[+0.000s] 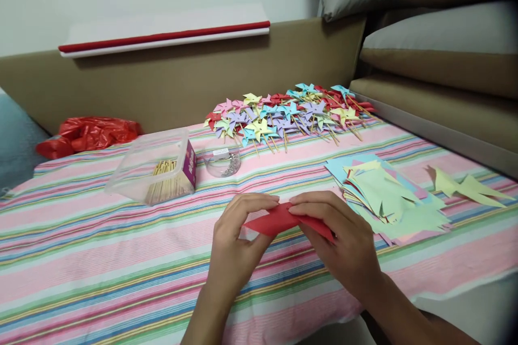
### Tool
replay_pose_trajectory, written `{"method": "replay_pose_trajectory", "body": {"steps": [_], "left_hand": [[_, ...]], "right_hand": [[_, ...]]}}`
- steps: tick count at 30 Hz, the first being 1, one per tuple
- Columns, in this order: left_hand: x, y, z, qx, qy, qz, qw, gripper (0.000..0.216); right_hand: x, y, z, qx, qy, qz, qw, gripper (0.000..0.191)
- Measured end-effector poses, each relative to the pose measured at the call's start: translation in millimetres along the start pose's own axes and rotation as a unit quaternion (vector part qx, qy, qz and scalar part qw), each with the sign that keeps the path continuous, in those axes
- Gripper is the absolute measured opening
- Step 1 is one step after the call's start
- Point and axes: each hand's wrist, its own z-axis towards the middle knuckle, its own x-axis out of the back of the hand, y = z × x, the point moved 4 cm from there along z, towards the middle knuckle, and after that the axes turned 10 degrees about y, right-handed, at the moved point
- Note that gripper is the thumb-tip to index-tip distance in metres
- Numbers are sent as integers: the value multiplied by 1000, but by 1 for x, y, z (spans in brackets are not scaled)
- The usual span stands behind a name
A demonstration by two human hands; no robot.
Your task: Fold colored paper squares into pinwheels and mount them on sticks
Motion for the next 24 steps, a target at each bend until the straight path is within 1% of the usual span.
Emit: {"method": "replay_pose_trajectory", "body": {"steps": [1,2,4,5,6,7,9,11,13,14,15,16,17,18,19,21,22,24], "left_hand": [[2,-2,1,-2,4,12,1000,28],[4,-4,2,-1,9,22,1000,30],[11,-8,3,2,26,31,999,34],[15,-10,4,3,40,30,999,32],[21,-11,4,6,63,30,998,29],[28,-12,5,13,94,39,995,26],[50,-11,5,38,168,88,981,27],[78,-8,9,67,235,165,956,29],[111,-4,20,91,279,242,925,33],[126,-3,30,103,286,281,910,36],[140,-5,44,118,269,329,897,40],[149,-11,61,143,216,391,883,43],[156,-22,78,185,128,457,861,46],[162,-35,95,213,81,475,850,45],[166,-48,111,238,47,484,841,41],[168,-81,135,297,-26,502,812,29],[168,-97,143,322,-59,509,796,30],[164,-126,150,363,-108,521,765,34]], "right_hand": [[-2,1,2,-25,8,10,1000,27],[-4,4,4,-65,21,18,997,21],[-10,11,10,-184,65,26,980,8],[-14,15,13,-249,92,35,963,5],[-19,18,15,-306,119,55,943,10],[-25,21,19,-347,144,89,922,17],[-41,24,25,-384,180,180,888,26],[-57,27,30,-404,205,259,853,33],[-71,31,30,-439,223,303,816,37],[-78,32,29,-456,227,317,800,39],[-84,32,29,-469,229,329,787,40],[-88,32,28,-479,229,338,777,41],[-91,31,29,-485,229,344,771,42],[-92,31,29,-492,231,347,764,42],[-93,30,30,-502,233,348,757,42],[-93,29,31,-521,234,344,745,41],[-93,29,31,-529,232,346,739,41],[-92,30,32,-543,224,358,726,42]]}}
